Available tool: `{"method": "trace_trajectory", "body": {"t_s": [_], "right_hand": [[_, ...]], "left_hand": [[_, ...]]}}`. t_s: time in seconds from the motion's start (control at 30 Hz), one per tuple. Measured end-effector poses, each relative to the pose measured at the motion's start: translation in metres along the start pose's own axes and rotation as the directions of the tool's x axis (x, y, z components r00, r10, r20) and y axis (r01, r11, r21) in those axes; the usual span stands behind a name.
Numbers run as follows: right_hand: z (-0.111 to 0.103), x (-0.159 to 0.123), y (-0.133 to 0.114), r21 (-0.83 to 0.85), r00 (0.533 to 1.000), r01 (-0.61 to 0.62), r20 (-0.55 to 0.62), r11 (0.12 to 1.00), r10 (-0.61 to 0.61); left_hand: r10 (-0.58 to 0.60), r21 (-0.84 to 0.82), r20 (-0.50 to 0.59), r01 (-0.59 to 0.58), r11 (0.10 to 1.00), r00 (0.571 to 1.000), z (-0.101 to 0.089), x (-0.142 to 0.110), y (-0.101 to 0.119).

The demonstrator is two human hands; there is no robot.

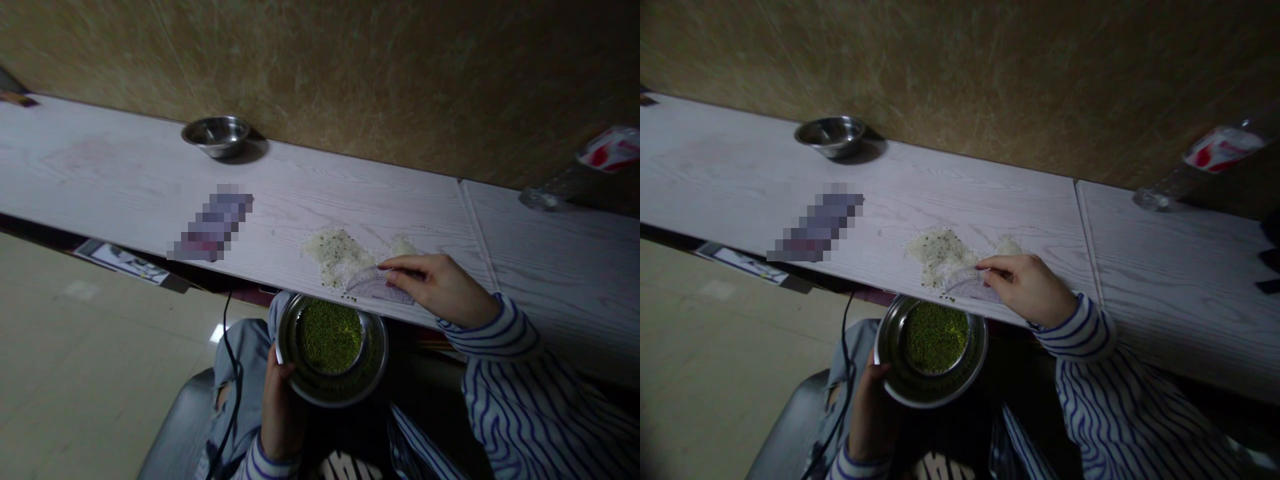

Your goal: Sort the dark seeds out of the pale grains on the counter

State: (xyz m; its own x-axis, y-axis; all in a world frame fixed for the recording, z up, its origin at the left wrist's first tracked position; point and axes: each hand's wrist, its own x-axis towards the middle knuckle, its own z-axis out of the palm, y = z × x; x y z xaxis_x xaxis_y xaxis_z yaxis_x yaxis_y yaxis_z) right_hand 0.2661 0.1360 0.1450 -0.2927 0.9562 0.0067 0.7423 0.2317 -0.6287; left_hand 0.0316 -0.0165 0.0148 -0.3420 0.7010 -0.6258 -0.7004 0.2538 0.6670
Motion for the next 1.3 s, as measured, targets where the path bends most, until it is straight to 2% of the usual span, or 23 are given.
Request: {"method": "trace_trajectory", "body": {"t_s": [0.17, 0.37, 0.73, 0.93, 1.1, 1.3], "right_hand": [[0.002, 0.006, 0.0, 0.008, 1.0, -0.006, -0.028, 1.0, 0.006], [0.004, 0.007, -0.006, -0.01, 0.999, 0.043, -0.006, 0.999, -0.043], [0.005, 0.016, -0.003, -0.009, 0.999, 0.003, -0.04, 1.0, -0.003], [0.004, 0.012, -0.009, 0.041, 0.999, 0.042, 0.004, 0.998, -0.042], [0.008, 0.014, -0.017, 0.004, 0.997, 0.036, 0.063, 0.999, -0.036], [0.008, 0.022, -0.016, -0.025, 0.999, 0.031, 0.045, 0.999, -0.03]], "left_hand": [[0.005, -0.003, 0.013, -0.005, 1.0, 1.0, -0.004, 0.004, -0.005], [0.031, 0.008, 0.045, -0.032, 0.999, 0.998, -0.011, 0.007, -0.008], [0.027, -0.014, 0.006, -0.027, 1.0, 1.0, -0.006, 0.0, -0.005], [0.025, -0.021, 0.024, -0.024, 0.999, 0.999, -0.009, 0.002, -0.007], [0.005, 0.002, 0.043, -0.006, 1.0, 0.999, -0.009, 0.002, -0.002], [0.014, -0.014, 0.001, -0.014, 1.0, 1.0, -0.005, 0.0, -0.002]]}}
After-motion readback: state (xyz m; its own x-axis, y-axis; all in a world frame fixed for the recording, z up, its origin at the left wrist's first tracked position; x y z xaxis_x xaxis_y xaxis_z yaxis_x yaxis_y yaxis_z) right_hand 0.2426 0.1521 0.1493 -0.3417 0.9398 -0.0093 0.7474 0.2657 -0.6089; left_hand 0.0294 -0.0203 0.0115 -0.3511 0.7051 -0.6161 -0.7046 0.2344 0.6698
